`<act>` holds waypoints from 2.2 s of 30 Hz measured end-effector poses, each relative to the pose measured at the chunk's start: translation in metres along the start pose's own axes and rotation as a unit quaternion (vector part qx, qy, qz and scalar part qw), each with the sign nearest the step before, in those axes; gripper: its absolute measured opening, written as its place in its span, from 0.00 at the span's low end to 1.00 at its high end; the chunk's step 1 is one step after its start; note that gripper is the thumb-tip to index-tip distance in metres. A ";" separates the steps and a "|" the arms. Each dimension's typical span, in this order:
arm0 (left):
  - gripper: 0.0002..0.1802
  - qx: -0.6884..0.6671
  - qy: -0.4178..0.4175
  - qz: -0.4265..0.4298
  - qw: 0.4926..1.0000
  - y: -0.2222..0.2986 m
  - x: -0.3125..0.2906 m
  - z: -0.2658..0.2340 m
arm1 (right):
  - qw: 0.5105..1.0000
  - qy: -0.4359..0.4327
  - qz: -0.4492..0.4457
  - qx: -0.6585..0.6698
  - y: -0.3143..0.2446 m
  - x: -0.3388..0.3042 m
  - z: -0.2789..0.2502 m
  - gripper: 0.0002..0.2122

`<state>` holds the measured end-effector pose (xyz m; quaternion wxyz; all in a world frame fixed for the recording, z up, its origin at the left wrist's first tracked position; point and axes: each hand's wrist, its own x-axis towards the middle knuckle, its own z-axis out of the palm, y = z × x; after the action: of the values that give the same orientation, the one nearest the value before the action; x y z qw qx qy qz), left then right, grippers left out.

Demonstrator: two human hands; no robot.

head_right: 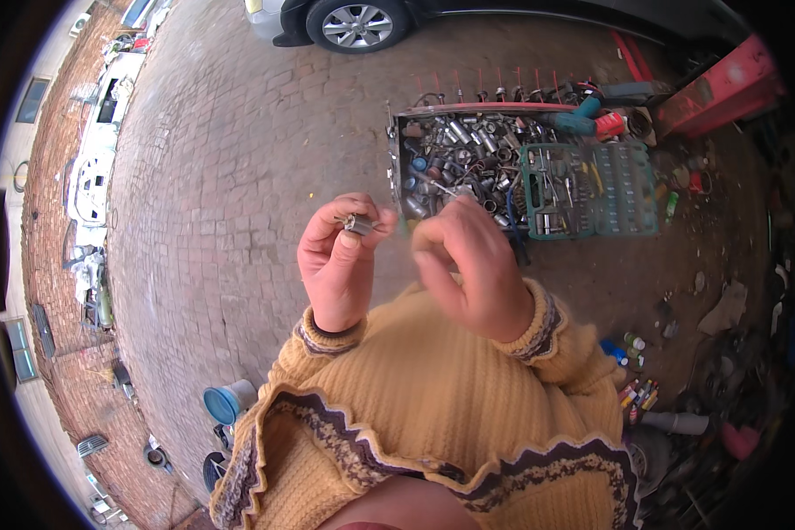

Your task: The person uses a screwdriver to manipulate a small metal lock cylinder, repeatedly inserting and removing a pin while holding the cylinder in the other hand. The person works over a tool cart in a garage-like setting.

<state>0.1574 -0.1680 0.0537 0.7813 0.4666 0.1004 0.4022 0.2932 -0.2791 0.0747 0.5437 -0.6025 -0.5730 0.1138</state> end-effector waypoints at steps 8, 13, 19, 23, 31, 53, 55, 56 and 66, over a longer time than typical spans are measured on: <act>0.12 0.138 0.029 0.055 0.988 -0.002 -0.002 0.002 | 0.996 -0.027 -0.069 0.041 -0.008 -0.001 -0.001 0.09; 0.14 0.445 -0.108 0.147 0.877 0.009 0.001 0.003 | 0.996 0.039 -0.065 0.036 -0.007 0.005 -0.021 0.07; 0.13 0.333 -0.171 0.085 0.923 0.011 0.001 -0.006 | 0.990 0.138 0.010 -0.008 0.020 0.007 -0.015 0.04; 0.12 -0.010 -0.008 -0.064 0.998 0.000 -0.002 -0.010 | 0.993 0.088 0.063 -0.054 0.022 -0.010 -0.004 0.04; 0.11 0.159 0.113 -0.002 0.981 -0.010 -0.001 -0.008 | 0.993 -0.053 -0.051 0.093 -0.004 -0.015 0.006 0.07; 0.13 0.127 0.157 -0.016 0.979 -0.018 0.004 -0.026 | 0.990 -0.098 0.013 0.099 0.006 -0.040 0.000 0.05; 0.13 0.244 0.115 0.056 0.961 -0.022 0.005 -0.021 | 0.986 -0.105 -0.014 0.129 0.000 -0.033 -0.004 0.06; 0.13 0.263 0.107 0.073 0.956 -0.023 0.005 -0.018 | 0.985 -0.100 -0.026 0.140 -0.003 -0.029 -0.006 0.06; 0.14 -0.101 0.124 -0.196 0.968 -0.005 0.004 -0.021 | 0.980 -0.119 -0.073 0.143 -0.012 -0.019 0.002 0.10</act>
<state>0.1510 -0.1530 0.0394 0.8692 0.3031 0.2449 0.3042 0.2788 -0.2964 0.0735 0.5591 -0.4570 -0.6538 0.2258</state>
